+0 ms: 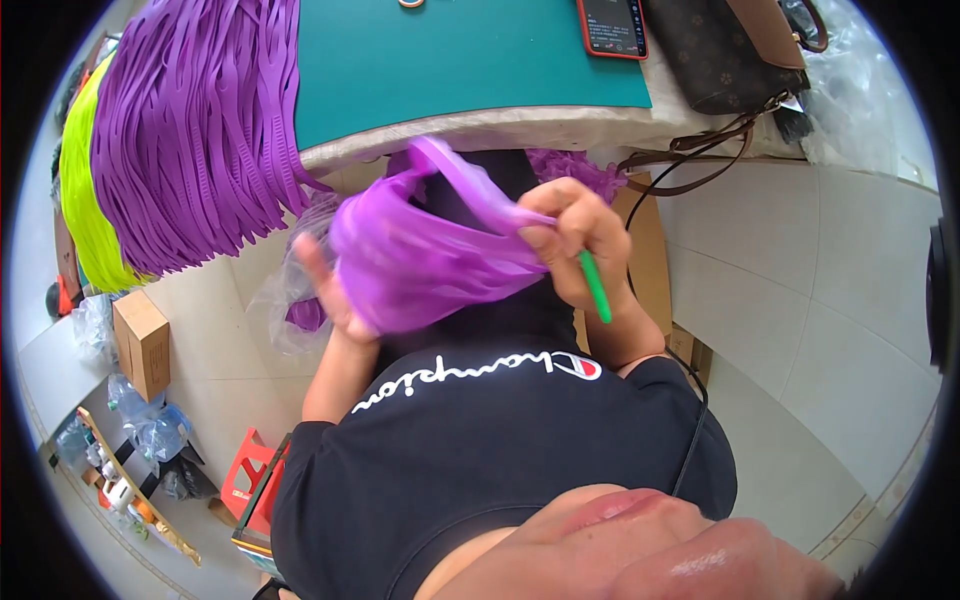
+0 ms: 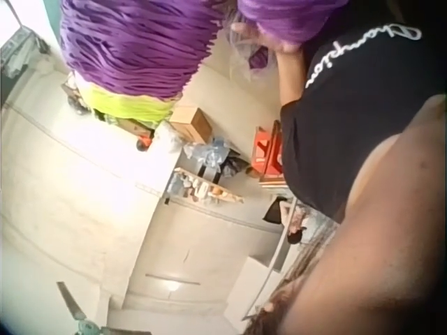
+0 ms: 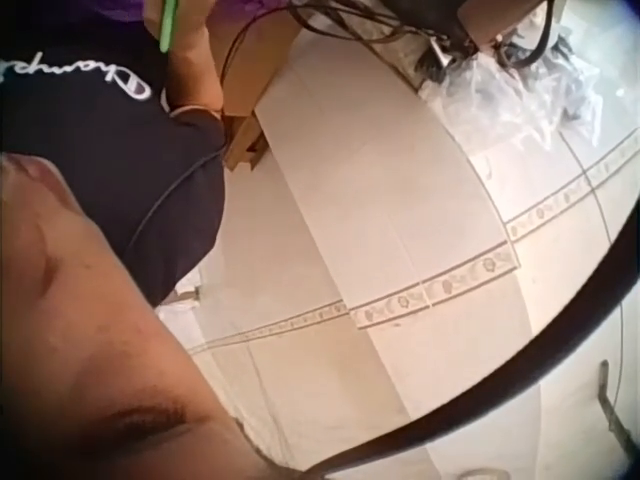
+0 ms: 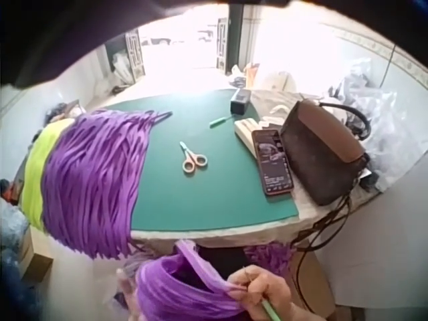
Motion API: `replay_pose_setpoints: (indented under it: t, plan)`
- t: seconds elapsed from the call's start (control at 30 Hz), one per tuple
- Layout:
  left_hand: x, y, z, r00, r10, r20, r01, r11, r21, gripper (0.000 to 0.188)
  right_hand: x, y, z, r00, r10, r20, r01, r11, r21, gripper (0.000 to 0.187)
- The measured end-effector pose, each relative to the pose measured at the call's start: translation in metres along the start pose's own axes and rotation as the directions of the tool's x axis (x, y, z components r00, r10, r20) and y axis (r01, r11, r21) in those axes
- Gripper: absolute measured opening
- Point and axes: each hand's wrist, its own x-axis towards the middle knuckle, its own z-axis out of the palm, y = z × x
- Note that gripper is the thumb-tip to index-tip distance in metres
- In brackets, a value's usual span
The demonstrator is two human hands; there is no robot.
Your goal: Arranging and inspecting purple elastic fabric strips using a small hook tool on a factory workbench.
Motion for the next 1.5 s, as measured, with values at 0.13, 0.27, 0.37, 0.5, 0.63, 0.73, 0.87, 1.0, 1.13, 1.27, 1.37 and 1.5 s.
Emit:
replay_pose_setpoints:
  t: [0.13,0.27,0.37,0.5,0.63,0.73,0.87,1.0,1.13,1.27,1.37,1.5]
  plan:
    - [-0.012,-0.002,0.007,0.970,0.209,0.128,-0.223,0.534,0.816,0.103,0.001,-0.011,-0.016,0.997,0.031,-0.073,-0.026,0.997,0.071,0.028]
    - [-0.015,0.016,-0.028,0.994,0.107,0.038,-0.107,0.773,0.625,0.098,-0.007,-0.017,-0.026,0.987,0.160,-0.012,-0.160,0.983,-0.092,0.030]
    - [-0.015,0.009,-0.027,0.975,0.221,0.011,-0.198,0.850,0.489,0.097,-0.015,-0.029,-0.024,0.975,0.217,-0.040,-0.220,0.963,-0.153,0.030]
    - [-0.023,0.004,-0.021,0.907,0.404,-0.116,-0.150,0.568,0.810,0.070,-0.035,-0.037,-0.026,0.992,0.053,-0.115,-0.064,0.994,-0.094,0.031]
    - [-0.025,0.006,-0.025,0.862,0.469,-0.194,-0.002,0.386,0.923,0.060,-0.039,-0.038,-0.024,0.992,0.107,-0.072,-0.113,0.989,-0.092,0.030]
    - [-0.033,0.011,-0.028,0.995,0.059,0.075,-0.073,0.977,0.201,0.074,-0.034,-0.029,-0.021,0.993,0.096,-0.069,-0.103,0.990,-0.100,0.030]
    - [-0.024,0.002,-0.005,0.974,0.220,0.055,-0.226,0.924,0.309,0.092,-0.022,-0.020,-0.027,0.985,0.154,-0.075,-0.152,0.988,0.032,0.031]
    - [-0.016,0.021,0.001,0.967,0.192,0.171,-0.254,0.803,0.538,0.095,-0.006,-0.013,-0.041,0.973,0.221,0.065,-0.219,0.975,-0.041,0.031]
    - [-0.017,0.039,-0.025,0.928,0.365,0.075,-0.344,0.761,0.550,0.090,0.004,-0.014,-0.052,0.964,0.252,0.080,-0.244,0.964,-0.102,0.033]
    - [0.024,0.010,0.013,0.968,0.235,-0.090,-0.122,0.750,0.650,0.070,0.004,-0.007,-0.068,0.887,0.421,0.191,-0.350,0.881,-0.320,0.033]
    - [0.036,0.004,0.020,0.924,0.285,-0.253,0.026,0.614,0.789,0.064,0.012,-0.006,-0.066,0.831,0.526,0.179,-0.402,0.791,-0.462,0.032]
    - [0.054,-0.013,0.037,0.903,0.427,-0.056,-0.024,0.179,0.984,0.057,0.019,0.010,-0.043,0.898,0.432,0.087,-0.381,0.860,-0.338,0.033]
